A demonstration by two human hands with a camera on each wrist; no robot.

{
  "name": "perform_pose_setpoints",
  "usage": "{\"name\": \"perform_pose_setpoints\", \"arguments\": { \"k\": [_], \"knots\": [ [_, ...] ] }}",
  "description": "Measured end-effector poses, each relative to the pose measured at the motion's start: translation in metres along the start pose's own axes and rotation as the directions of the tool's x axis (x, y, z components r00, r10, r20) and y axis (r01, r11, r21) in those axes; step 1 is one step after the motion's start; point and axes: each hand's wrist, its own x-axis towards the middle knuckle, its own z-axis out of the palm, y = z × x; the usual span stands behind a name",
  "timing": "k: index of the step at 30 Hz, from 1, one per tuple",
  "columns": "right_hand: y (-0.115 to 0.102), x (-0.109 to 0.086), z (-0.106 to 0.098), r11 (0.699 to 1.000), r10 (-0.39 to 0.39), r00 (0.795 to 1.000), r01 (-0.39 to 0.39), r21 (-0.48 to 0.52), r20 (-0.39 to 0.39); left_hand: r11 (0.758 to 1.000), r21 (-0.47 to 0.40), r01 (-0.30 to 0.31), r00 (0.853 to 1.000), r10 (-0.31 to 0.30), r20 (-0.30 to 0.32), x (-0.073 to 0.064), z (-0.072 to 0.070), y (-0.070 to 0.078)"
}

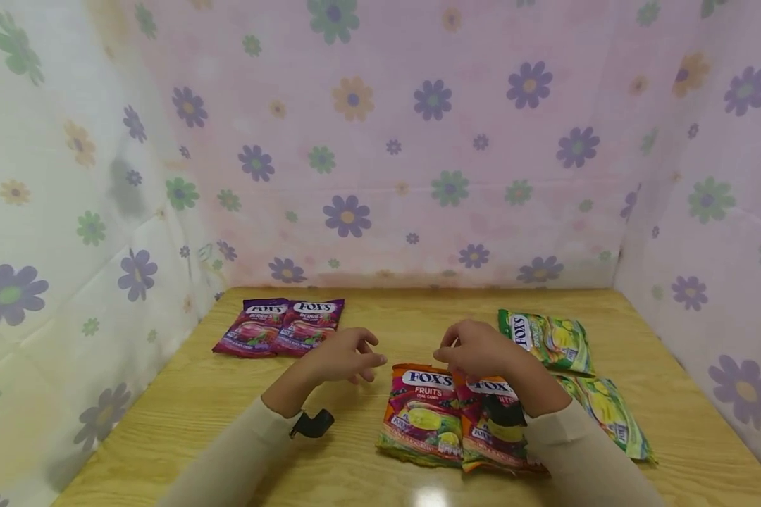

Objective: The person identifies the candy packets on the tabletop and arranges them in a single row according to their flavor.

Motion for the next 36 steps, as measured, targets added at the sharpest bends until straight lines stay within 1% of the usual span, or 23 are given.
{"name": "perform_pose_setpoints", "arguments": {
  "k": [3,5,9,13,15,17,21,25,28,36],
  "knots": [
    [0.003,-0.003,0.003,0.999,0.035,0.999,-0.035,-0.019,0.038,0.999,-0.033,0.013,0.999,-0.012,0.047,0.001,0.007,0.003],
    [0.004,-0.003,0.006,0.999,0.034,0.998,-0.032,-0.034,0.049,0.999,-0.035,0.029,0.997,-0.026,0.072,-0.001,0.009,0.005],
    [0.002,-0.001,0.010,0.999,0.031,0.998,-0.029,-0.045,0.046,0.998,-0.032,0.054,0.994,-0.051,0.099,-0.006,0.008,0.004],
    [0.001,-0.001,0.013,0.997,0.057,0.998,-0.055,-0.054,0.040,0.999,-0.020,0.048,0.987,-0.045,0.154,-0.008,0.007,0.004],
    [0.000,-0.002,0.014,0.997,0.055,0.997,-0.053,-0.052,0.046,0.999,-0.011,0.047,0.982,-0.044,0.185,-0.009,0.007,0.003],
    [0.000,-0.002,0.016,0.998,0.050,0.998,-0.048,-0.048,0.050,0.999,-0.004,0.050,0.978,-0.049,0.201,-0.009,0.008,0.003],
    [0.000,-0.004,0.021,0.999,0.034,0.998,-0.032,-0.044,0.047,0.998,0.004,0.056,0.976,-0.055,0.212,-0.008,0.010,0.002],
    [-0.001,-0.003,0.025,0.999,0.018,0.998,-0.017,-0.027,0.052,0.999,-0.011,0.041,0.972,-0.038,0.230,-0.008,0.012,0.001],
    [-0.002,-0.002,0.027,1.000,0.008,0.998,-0.008,0.007,0.060,0.999,-0.027,0.039,0.971,-0.032,0.235,-0.007,0.012,0.000],
    [0.001,0.004,0.030,0.995,-0.036,0.997,0.028,0.099,0.075,0.996,-0.034,0.085,0.979,-0.077,0.189,-0.008,0.006,-0.003]
  ]
}}
